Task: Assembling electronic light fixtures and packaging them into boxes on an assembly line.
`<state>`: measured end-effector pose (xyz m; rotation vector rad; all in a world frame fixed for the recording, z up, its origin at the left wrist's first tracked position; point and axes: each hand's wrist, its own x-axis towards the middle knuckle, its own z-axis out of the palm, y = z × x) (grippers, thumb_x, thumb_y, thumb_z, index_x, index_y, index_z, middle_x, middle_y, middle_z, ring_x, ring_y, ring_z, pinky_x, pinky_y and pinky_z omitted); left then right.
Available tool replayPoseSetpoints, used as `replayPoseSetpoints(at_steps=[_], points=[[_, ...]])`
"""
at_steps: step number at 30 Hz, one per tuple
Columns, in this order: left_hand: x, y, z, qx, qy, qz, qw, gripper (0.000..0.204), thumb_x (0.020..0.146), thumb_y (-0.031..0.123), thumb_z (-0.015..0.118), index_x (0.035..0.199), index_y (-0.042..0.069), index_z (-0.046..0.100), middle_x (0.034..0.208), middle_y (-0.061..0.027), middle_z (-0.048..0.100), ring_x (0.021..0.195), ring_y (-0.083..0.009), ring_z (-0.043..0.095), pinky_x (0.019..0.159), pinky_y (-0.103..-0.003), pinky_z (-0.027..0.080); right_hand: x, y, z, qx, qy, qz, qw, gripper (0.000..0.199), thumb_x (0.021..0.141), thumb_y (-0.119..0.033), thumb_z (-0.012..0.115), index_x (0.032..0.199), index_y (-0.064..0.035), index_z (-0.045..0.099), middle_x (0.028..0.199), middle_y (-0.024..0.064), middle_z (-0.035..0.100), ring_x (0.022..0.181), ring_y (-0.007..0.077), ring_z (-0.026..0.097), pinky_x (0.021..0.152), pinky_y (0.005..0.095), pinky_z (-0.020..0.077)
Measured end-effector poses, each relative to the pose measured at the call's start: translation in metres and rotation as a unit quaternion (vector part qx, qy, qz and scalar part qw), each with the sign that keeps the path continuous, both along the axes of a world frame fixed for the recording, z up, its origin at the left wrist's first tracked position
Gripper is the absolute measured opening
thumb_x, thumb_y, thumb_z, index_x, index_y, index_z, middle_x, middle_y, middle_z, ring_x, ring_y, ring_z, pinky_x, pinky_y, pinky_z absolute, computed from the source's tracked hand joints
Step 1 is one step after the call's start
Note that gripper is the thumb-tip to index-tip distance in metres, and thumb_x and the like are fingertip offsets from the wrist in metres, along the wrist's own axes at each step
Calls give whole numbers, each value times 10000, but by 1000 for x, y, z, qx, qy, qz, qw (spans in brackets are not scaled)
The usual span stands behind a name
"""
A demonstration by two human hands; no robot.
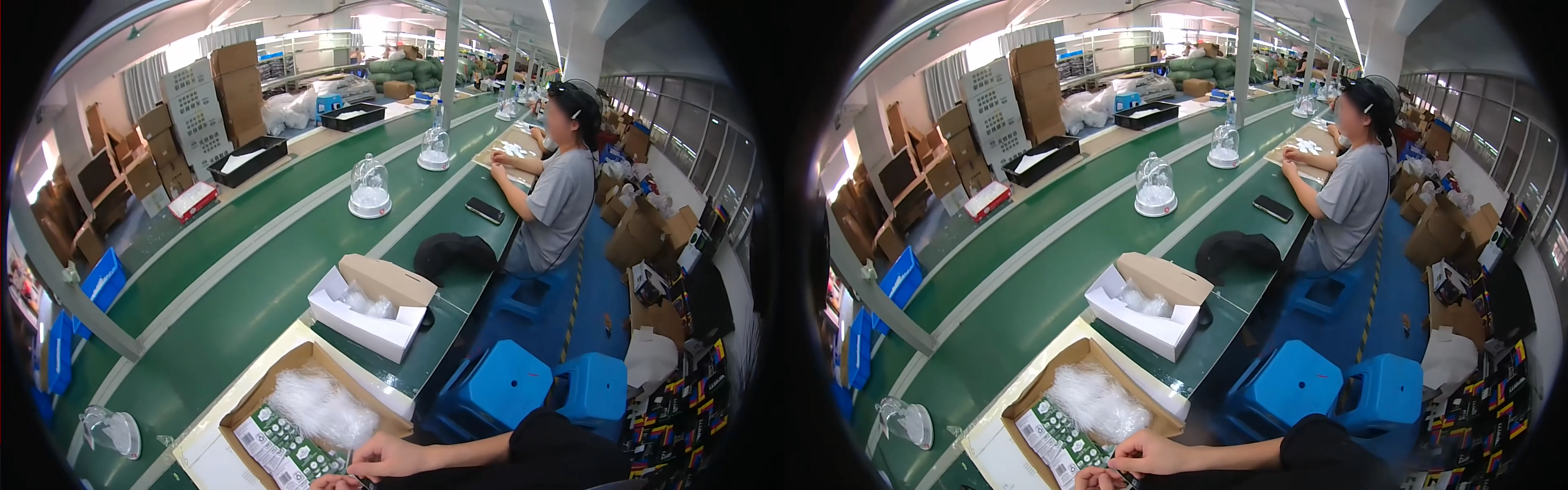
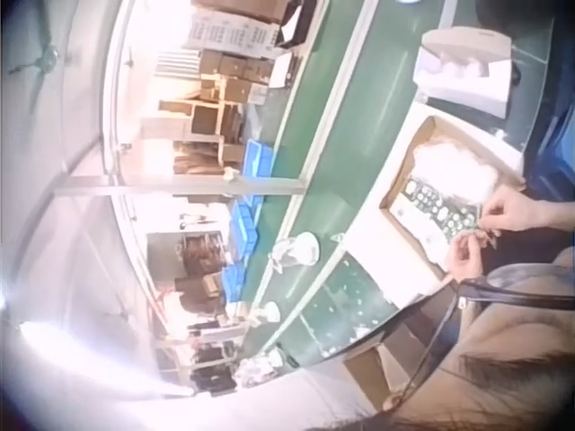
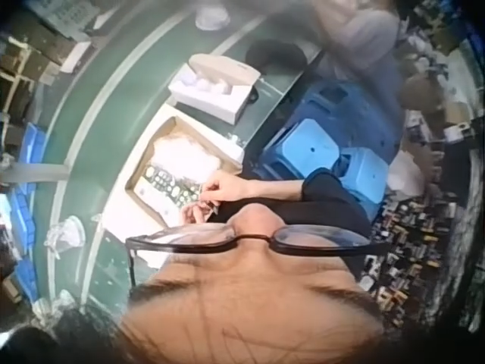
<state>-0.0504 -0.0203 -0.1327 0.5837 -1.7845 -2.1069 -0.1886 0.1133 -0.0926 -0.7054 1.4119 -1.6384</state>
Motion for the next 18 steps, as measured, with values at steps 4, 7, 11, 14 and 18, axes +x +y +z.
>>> replayPoseSetpoints(at_steps=[4, 7, 11, 14, 18], points=[[6, -5, -17, -40, -17, -24, 999, 278, 972, 113, 568, 1227, 34, 488, 963, -98, 643, 821, -152, 641, 711, -278, 533, 3, -5, 7, -16, 3, 49, 999, 304, 963, -230, 592, 747, -20, 630, 581, -19, 555, 531, 37, 494, 505, 213, 382], [7, -7, -20, -201, 48, 6, 978, 237, 953, 111, 604, 1175, 32, 582, 1055, -111, 612, 958, -172, 610, 781, -271, 522, 3, -7, 10, -8, 12, 80, 997, 313, 964, -232, 588, 748, -11, 632, 586, -15, 566, 531, 41, 499, 511, 215, 392], [4, -6, 1, -246, 40, -12, 968, 170, 940, 100, 620, 1091, 23, 637, 1033, -115, 624, 836, -155, 630, 730, -256, 526, 1, -5, 10, 7, 47, 86, 995, 314, 962, -235, 589, 748, -10, 637, 585, -8, 572, 535, 46, 506, 513, 221, 394], [6, -8, -9, -294, 32, 4, 955, 145, 952, 92, 599, 1067, 11, 635, 929, -94, 650, 762, -128, 624, 667, -228, 509, 3, -8, 4, 25, 44, 76, 996, 306, 959, -237, 591, 755, -15, 640, 584, -4, 573, 550, 48, 513, 519, 224, 395], [7, -1, 3, -212, -18, 31, 977, 139, 962, 114, 582, 1045, 3, 596, 849, -70, 664, 720, -98, 603, 638, -226, 498, 6, -5, 7, 16, 44, 45, 998, 260, 960, -225, 588, 824, -12, 650, 628, 1, 588, 576, 50, 527, 541, 218, 416]])
